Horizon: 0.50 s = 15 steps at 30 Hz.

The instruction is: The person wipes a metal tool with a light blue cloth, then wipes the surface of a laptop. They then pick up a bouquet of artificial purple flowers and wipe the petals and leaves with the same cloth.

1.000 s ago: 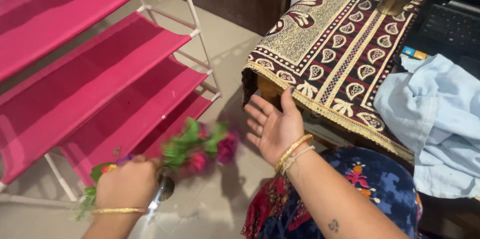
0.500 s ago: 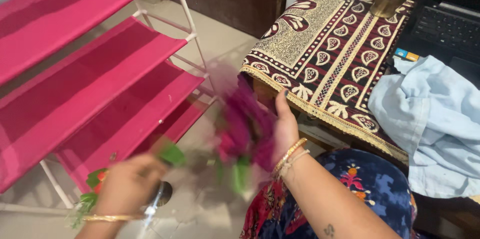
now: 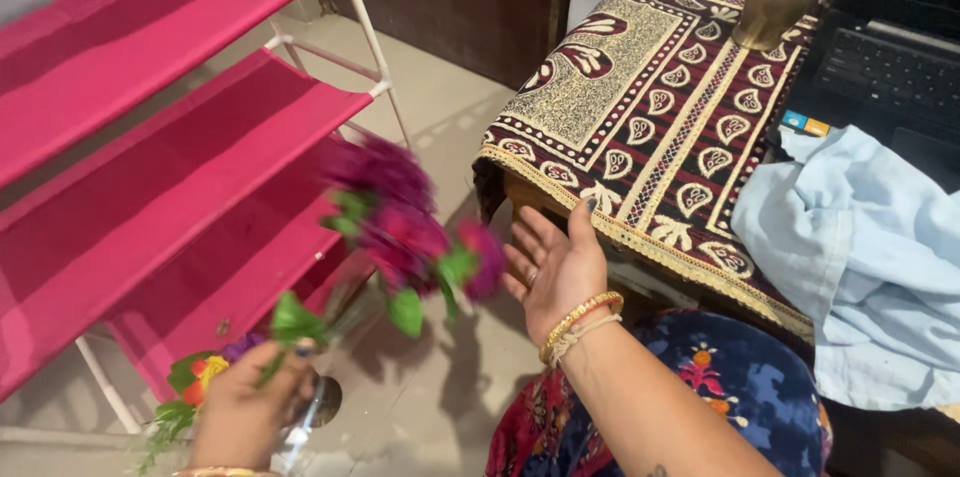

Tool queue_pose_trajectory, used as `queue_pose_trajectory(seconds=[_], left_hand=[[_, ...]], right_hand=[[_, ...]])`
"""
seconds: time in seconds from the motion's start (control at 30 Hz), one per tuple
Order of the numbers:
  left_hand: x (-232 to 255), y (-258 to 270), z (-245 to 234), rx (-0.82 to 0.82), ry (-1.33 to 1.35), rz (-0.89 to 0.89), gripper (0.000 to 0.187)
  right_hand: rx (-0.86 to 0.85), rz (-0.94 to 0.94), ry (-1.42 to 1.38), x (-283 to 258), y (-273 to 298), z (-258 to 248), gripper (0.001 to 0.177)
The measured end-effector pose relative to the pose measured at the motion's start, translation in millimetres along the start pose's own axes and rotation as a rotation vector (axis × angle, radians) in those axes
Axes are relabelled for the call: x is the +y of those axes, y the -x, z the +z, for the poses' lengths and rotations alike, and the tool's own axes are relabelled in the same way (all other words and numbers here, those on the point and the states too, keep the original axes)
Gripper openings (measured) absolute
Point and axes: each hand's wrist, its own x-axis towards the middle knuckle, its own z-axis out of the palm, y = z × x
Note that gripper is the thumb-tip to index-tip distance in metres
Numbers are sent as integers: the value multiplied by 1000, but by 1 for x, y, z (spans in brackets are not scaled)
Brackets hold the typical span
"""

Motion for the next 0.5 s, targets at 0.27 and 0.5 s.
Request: queue_pose_trajectory(seconds=[0.27,0.5], left_hand=[[-30,0,-7,13,-505,606,27],[-35,-2,4,-181,-557,145,32]], right_hand=[[-51,159,-78,3,4,1,109],[-20,194,-15,3,8,5,110]])
